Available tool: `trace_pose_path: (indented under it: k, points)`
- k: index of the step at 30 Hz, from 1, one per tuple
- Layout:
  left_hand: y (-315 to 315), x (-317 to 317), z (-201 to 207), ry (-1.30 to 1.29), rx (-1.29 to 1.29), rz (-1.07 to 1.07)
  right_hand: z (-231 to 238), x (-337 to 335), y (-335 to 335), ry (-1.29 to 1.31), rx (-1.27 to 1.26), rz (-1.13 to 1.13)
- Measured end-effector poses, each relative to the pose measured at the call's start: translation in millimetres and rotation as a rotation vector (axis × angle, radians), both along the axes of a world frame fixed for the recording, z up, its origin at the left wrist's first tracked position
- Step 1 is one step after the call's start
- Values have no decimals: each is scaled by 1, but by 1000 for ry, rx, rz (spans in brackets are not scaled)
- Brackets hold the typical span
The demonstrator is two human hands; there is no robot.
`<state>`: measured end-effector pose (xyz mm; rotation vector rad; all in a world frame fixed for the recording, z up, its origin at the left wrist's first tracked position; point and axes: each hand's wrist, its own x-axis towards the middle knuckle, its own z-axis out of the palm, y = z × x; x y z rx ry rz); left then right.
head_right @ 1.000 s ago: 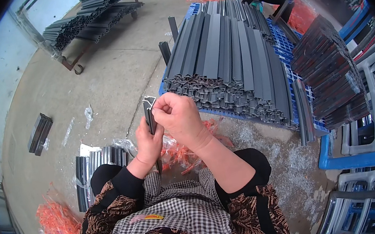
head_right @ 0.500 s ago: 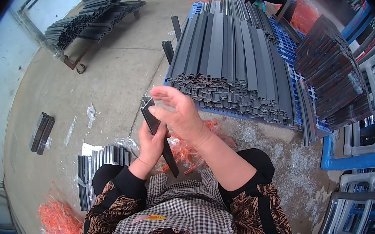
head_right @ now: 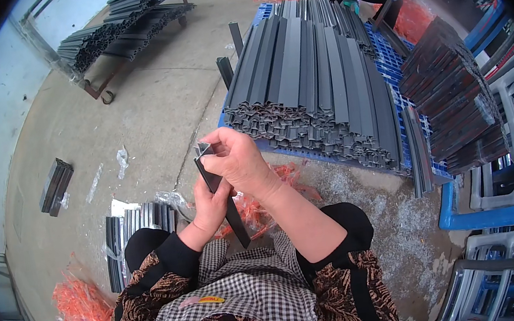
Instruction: The recorder is sorting, measuring, and inspecting metal rods on a factory floor.
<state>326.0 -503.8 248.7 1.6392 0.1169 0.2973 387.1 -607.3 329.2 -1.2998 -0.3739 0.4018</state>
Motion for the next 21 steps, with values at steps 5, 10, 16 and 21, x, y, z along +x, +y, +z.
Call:
trace_pose_path:
  k: [5,10,16,21]
  points:
    - [-1,-3,-1,-20,-23,-15,-11,0,4,-50,-83,-6]
    - [0,-3,-6,-251,230,30,-22,-2,11,-298,-314,-202]
    - [4,-2,6,27,-97,15,-14,-1,12,-505,-75,-342]
    - [7,3,1,-70,57,56,2,-8,5,-575,-250,-306]
